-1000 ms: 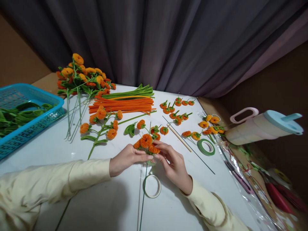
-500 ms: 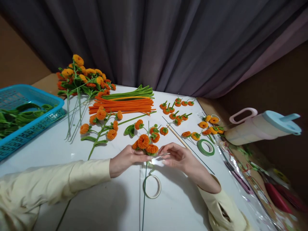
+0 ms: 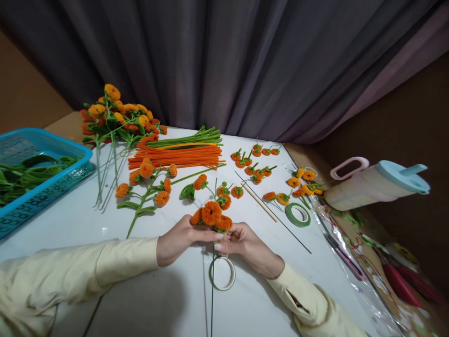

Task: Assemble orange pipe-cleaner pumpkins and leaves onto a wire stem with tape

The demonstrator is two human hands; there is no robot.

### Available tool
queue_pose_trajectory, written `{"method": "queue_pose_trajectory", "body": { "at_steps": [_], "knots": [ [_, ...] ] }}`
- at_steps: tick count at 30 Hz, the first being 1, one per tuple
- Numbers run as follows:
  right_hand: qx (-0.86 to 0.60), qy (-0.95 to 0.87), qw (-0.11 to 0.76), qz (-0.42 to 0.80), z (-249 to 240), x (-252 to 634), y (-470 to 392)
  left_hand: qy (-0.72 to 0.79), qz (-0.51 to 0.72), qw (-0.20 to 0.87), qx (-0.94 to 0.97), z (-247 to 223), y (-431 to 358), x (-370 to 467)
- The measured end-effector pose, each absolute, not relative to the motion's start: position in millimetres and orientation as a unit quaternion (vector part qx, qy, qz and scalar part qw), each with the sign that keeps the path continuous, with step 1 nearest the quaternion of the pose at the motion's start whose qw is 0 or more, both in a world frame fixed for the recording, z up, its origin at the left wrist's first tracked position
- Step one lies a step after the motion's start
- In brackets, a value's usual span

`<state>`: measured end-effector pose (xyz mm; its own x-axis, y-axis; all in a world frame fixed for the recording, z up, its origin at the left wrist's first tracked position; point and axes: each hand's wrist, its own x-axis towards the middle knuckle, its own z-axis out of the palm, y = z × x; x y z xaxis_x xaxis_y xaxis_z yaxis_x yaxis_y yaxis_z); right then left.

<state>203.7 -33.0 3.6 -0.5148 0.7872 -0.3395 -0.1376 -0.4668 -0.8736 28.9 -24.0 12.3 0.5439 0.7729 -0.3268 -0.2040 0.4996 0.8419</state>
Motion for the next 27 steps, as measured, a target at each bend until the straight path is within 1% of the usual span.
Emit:
{"method": "queue_pose_trajectory", "body": {
  "at_steps": [4, 9, 15, 23, 27],
  "knots": [
    [-0.402, -0.407, 0.334, 0.749, 4.1, 202.9, -34.8, 0.365, 0.307, 0.788, 0.389, 12.4, -24.5, 29.4],
    [-0.422, -0.431, 0.329, 0.727, 3.5, 204.2, -38.8, 0.385, 0.307, 0.787, 0.372, 11.8, -24.9, 29.6],
    [-0.410, -0.448, 0.351, 0.713, 3.2, 205.9, -41.2, 0.378, 0.313, 0.790, 0.369, 10.9, -24.5, 28.6],
    [-0.363, -0.452, 0.313, 0.753, 7.3, 205.3, -36.3, 0.356, 0.314, 0.808, 0.350, 11.4, -25.4, 30.3],
    [-0.336, -0.509, 0.318, 0.726, 10.9, 207.3, -34.5, 0.349, 0.324, 0.802, 0.362, 15.1, -27.0, 31.8]
  ]
}}
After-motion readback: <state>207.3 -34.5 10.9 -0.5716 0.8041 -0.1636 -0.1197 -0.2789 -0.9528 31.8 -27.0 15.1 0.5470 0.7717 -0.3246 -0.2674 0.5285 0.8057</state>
